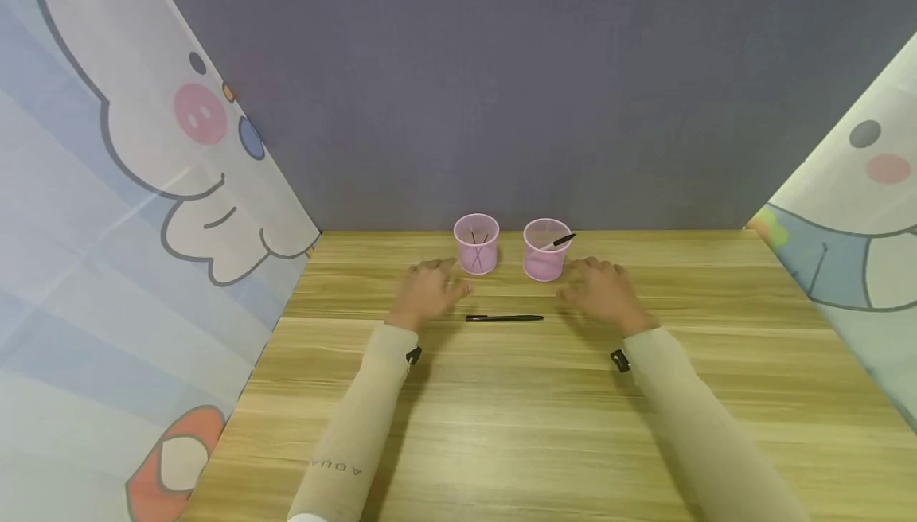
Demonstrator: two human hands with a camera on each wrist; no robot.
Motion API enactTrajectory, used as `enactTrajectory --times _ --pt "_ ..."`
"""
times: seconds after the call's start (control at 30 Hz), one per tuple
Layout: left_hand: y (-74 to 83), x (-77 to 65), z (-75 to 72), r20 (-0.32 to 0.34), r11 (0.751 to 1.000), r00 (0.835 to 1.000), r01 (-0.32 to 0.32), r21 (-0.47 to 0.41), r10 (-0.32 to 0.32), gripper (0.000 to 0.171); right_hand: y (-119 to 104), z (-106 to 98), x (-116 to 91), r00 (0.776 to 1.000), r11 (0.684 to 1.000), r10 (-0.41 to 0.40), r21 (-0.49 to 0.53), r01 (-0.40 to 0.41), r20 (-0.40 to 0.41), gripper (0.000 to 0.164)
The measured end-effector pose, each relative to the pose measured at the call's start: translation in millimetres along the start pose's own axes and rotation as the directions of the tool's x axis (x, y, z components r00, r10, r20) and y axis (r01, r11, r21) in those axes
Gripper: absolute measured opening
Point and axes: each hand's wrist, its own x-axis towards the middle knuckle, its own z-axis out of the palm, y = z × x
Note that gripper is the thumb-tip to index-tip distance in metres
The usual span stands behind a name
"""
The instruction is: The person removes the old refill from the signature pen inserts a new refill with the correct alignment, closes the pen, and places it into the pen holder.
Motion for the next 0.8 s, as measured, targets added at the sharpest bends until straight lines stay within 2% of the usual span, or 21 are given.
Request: enactTrajectory --times 0.13,0.33,0.53,0.67,0.8 --pt "6.0 -6.4 11.9 0.012 0.994 0.996 -0.084 -0.064 0.084 0.045 -8 15 -3 0.997 0.996 -0.072 0.049 0.071 0.002 0.045" --pt "19.3 -11.6 23.4 0.052 0.979 0.992 -0.108 -0.173 0.118 0.024 -17 35 -4 0.990 0.988 -0.128 0.096 0.122 0.061 0.026" --pt "30.9 -10.1 30.6 0.063 0.985 0.990 -0.121 -0.123 0.129 0.013 -21 47 -1 0.986 0.988 -0.127 0.103 0.116 0.109 0.017" --pt "35.2 -9.3 32.9 0.062 0.987 0.991 -0.112 -0.114 0.120 0.011 -22 52 1 0.987 0.988 -0.123 0.110 0.111 0.103 0.011" --pt "36.8 -8.6 34.1 0.078 0.987 0.990 -0.111 -0.118 0.121 0.009 -24 55 2 0.989 0.989 -0.117 0.105 0.108 0.090 0.012"
